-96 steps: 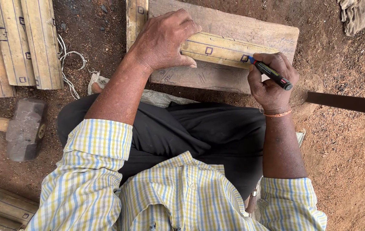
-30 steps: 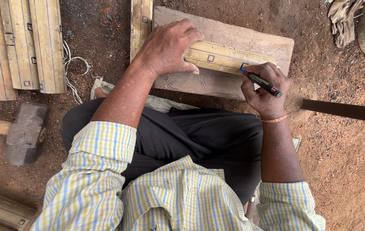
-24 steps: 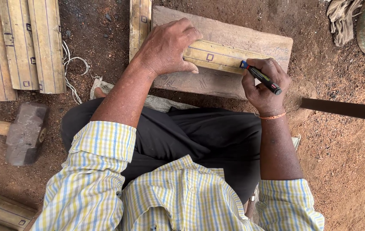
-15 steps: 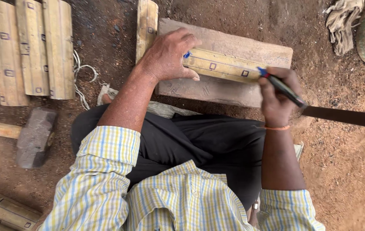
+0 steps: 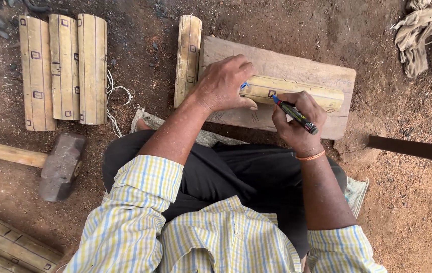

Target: The person is using a marker to draw square patterns and lines onto several wooden or bamboo segments as part of a manufacturing process.

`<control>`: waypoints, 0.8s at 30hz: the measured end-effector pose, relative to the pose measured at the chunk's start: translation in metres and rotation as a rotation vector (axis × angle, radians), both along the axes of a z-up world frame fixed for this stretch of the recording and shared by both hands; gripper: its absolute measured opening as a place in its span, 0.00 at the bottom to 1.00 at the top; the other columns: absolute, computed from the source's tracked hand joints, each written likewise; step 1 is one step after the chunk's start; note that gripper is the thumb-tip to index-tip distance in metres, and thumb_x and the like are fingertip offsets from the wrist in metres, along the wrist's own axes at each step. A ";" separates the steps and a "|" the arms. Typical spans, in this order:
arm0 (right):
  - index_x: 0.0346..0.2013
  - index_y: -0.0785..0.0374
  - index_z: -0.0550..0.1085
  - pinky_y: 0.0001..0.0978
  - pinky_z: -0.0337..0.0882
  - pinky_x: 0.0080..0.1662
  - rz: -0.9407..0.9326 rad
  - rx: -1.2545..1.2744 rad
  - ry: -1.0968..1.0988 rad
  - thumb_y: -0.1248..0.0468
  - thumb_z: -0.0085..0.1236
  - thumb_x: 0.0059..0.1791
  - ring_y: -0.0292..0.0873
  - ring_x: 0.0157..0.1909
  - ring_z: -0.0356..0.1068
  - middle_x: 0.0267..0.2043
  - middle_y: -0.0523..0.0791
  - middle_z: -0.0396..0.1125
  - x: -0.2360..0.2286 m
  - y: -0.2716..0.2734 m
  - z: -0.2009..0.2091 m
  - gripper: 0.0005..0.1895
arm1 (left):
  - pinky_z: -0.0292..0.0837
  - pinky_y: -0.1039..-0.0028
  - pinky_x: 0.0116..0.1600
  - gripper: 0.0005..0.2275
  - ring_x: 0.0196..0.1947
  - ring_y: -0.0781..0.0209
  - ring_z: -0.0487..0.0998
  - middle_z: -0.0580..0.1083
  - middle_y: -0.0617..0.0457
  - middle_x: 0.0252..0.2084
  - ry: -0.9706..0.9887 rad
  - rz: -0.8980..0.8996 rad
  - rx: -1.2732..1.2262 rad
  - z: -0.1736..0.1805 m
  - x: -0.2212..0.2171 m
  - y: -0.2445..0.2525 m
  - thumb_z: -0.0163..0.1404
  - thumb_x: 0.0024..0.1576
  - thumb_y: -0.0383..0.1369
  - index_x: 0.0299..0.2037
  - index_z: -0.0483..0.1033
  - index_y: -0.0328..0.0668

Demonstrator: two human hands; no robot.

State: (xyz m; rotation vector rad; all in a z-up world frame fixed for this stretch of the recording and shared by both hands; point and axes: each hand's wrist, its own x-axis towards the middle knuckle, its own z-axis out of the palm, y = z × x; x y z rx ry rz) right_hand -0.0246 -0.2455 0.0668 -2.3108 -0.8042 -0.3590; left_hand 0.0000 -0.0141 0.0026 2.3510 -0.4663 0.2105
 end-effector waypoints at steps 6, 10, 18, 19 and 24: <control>0.41 0.65 0.77 0.33 0.77 0.45 -0.006 0.004 0.044 0.73 0.64 0.48 0.44 0.41 0.77 0.39 0.48 0.74 0.005 0.007 0.004 0.08 | 0.79 0.61 0.51 0.40 0.46 0.52 0.78 0.73 0.49 0.44 -0.023 -0.009 -0.030 -0.001 0.000 -0.001 0.75 0.29 0.52 0.51 0.76 0.39; 0.41 0.66 0.78 0.31 0.77 0.43 -0.032 -0.004 0.088 0.73 0.65 0.49 0.43 0.39 0.77 0.39 0.48 0.74 0.006 0.008 0.004 0.08 | 0.79 0.62 0.51 0.39 0.46 0.54 0.78 0.73 0.51 0.43 -0.009 0.002 -0.022 -0.006 0.001 -0.004 0.75 0.29 0.52 0.50 0.76 0.40; 0.39 0.64 0.77 0.32 0.76 0.42 -0.003 -0.066 0.061 0.72 0.66 0.48 0.41 0.38 0.77 0.36 0.46 0.73 0.004 0.008 0.007 0.07 | 0.79 0.61 0.50 0.39 0.46 0.54 0.78 0.73 0.52 0.42 0.002 -0.004 -0.029 -0.002 0.001 -0.003 0.75 0.30 0.52 0.50 0.75 0.42; 0.39 0.64 0.77 0.32 0.76 0.42 -0.001 -0.067 0.061 0.72 0.66 0.48 0.41 0.38 0.77 0.36 0.46 0.73 0.004 0.008 0.008 0.07 | 0.79 0.61 0.50 0.39 0.46 0.54 0.78 0.73 0.52 0.42 0.003 -0.003 -0.030 -0.003 0.001 -0.002 0.75 0.30 0.52 0.50 0.75 0.42; 0.38 0.64 0.78 0.32 0.76 0.43 0.015 -0.063 0.096 0.72 0.65 0.47 0.41 0.38 0.77 0.36 0.45 0.74 0.001 0.010 0.011 0.07 | 0.78 0.59 0.51 0.39 0.46 0.54 0.78 0.73 0.53 0.42 -0.004 0.004 -0.043 -0.002 0.001 -0.003 0.75 0.29 0.52 0.50 0.76 0.44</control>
